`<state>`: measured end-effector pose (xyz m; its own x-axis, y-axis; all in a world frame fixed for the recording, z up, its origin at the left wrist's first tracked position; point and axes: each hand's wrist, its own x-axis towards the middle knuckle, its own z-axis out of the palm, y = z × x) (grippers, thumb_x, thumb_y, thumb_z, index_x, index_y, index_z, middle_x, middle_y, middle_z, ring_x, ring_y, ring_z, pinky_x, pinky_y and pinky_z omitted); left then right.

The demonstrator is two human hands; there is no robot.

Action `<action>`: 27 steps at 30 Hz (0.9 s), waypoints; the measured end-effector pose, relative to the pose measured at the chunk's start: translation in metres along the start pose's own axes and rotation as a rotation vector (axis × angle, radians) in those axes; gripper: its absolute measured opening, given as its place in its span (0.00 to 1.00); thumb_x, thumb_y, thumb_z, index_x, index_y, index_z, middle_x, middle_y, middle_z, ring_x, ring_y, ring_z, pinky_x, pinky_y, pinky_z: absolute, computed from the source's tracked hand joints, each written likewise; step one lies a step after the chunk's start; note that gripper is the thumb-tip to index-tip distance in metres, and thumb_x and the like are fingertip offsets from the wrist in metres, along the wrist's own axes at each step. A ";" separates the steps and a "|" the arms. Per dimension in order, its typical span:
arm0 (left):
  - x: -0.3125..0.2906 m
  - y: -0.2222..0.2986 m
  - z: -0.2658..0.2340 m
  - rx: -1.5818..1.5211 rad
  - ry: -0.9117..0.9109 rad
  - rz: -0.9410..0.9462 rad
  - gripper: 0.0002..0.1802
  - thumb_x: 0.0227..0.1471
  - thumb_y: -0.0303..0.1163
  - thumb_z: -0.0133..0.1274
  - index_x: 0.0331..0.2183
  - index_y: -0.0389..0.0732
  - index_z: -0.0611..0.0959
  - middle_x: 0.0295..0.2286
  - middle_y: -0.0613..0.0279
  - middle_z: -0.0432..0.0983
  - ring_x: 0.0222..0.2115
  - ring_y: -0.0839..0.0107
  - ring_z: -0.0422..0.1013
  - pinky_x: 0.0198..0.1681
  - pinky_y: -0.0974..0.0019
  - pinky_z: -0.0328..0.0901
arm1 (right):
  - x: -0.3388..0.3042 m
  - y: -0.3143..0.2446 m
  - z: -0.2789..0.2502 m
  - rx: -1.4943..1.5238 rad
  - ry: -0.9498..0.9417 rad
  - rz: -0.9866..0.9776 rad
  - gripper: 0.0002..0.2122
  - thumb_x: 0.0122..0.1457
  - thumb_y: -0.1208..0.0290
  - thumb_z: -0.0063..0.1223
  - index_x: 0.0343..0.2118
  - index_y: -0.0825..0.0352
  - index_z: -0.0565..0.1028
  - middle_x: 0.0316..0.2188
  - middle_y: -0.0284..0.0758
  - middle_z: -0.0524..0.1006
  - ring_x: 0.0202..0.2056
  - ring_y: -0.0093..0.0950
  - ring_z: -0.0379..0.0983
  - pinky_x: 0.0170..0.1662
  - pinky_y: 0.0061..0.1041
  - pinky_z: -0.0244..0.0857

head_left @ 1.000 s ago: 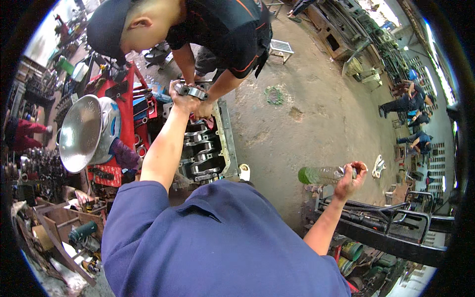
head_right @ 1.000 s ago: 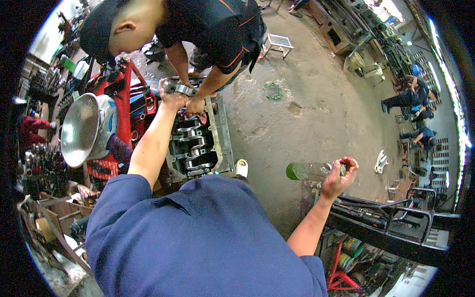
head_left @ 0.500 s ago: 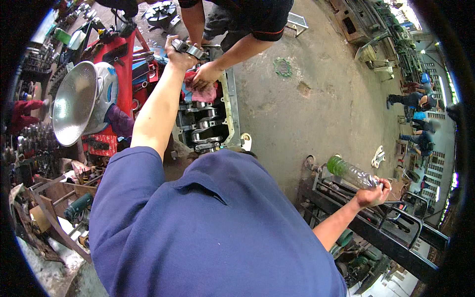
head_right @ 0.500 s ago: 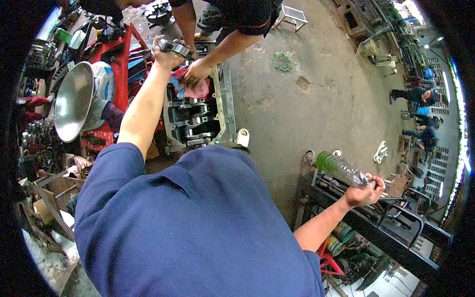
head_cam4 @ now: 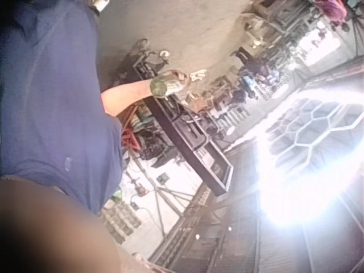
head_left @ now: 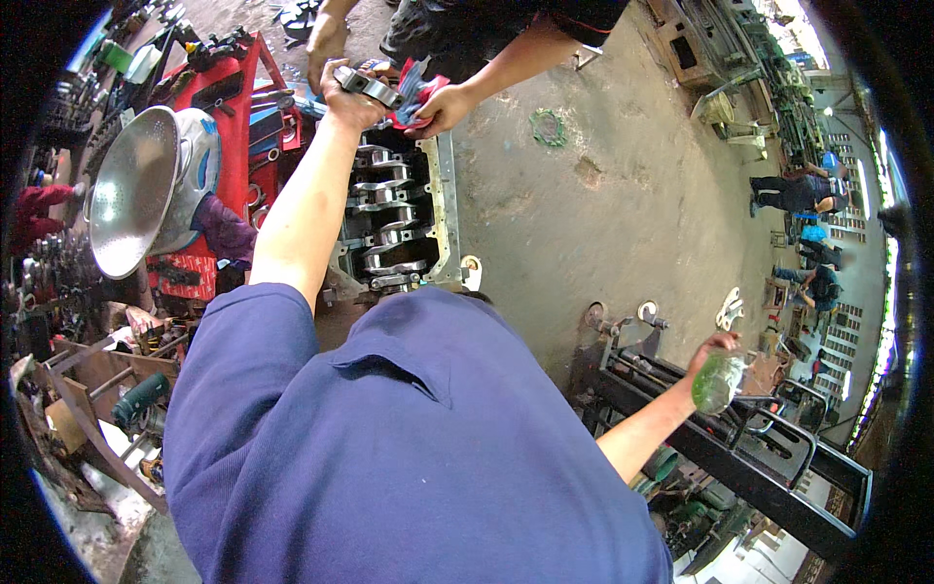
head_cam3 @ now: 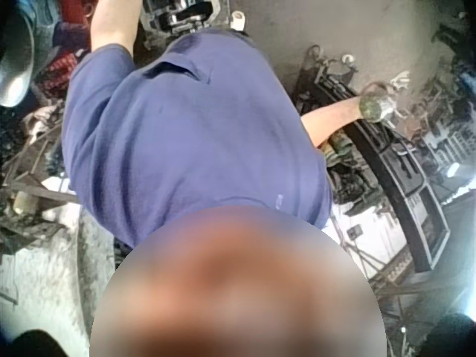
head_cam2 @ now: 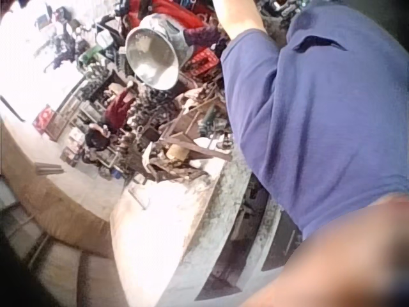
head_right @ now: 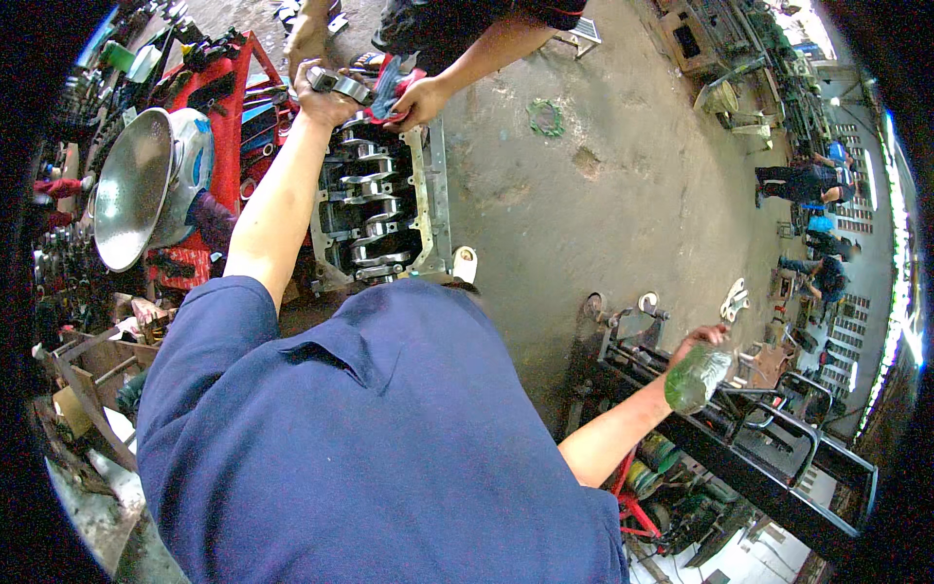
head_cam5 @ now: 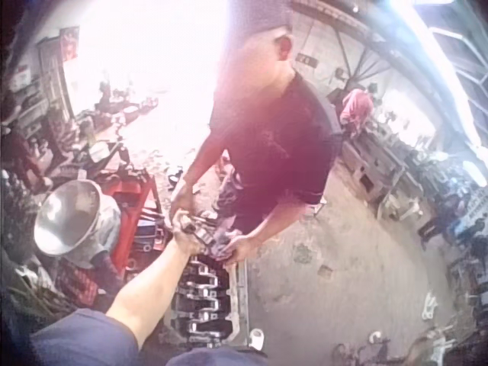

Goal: The person applies lubricant from a bottle to engine bearing caps and places them onto the crankshaft within an engine block. They repeatedly pick up caps, apply lubricant, and position them on the crankshaft while another person works nearby.

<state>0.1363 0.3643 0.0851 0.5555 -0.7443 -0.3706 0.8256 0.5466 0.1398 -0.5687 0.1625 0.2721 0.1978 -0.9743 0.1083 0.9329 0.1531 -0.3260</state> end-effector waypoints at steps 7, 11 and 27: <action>-0.015 -0.005 0.028 0.061 0.039 0.107 0.19 0.38 0.47 0.57 0.26 0.42 0.75 0.23 0.62 0.71 0.27 0.60 0.71 0.36 0.55 0.69 | 0.010 -0.020 -0.067 0.226 0.407 -0.042 0.15 0.55 0.79 0.48 0.45 0.80 0.67 0.35 0.48 0.72 0.31 0.34 0.72 0.35 0.32 0.71; -0.024 -0.012 0.052 0.176 0.137 0.206 0.13 0.42 0.43 0.59 0.30 0.47 0.79 0.28 0.66 0.74 0.31 0.63 0.72 0.41 0.51 0.70 | 0.039 -0.034 -0.089 0.158 0.475 -0.067 0.17 0.54 0.76 0.51 0.46 0.79 0.67 0.37 0.49 0.70 0.29 0.34 0.71 0.32 0.31 0.70; 0.037 -0.031 0.171 0.629 0.266 0.370 0.21 0.53 0.47 0.53 0.42 0.42 0.79 0.35 0.56 0.79 0.34 0.59 0.76 0.45 0.51 0.70 | 0.225 0.026 -0.088 -0.208 -0.257 0.171 0.15 0.65 0.65 0.45 0.44 0.74 0.72 0.46 0.44 0.72 0.39 0.29 0.69 0.46 0.30 0.67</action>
<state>0.1483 0.2542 0.2245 0.8295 -0.3953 -0.3946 0.5355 0.3622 0.7629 -0.5259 -0.0671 0.2055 0.4394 -0.8599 0.2598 0.8039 0.2473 -0.5410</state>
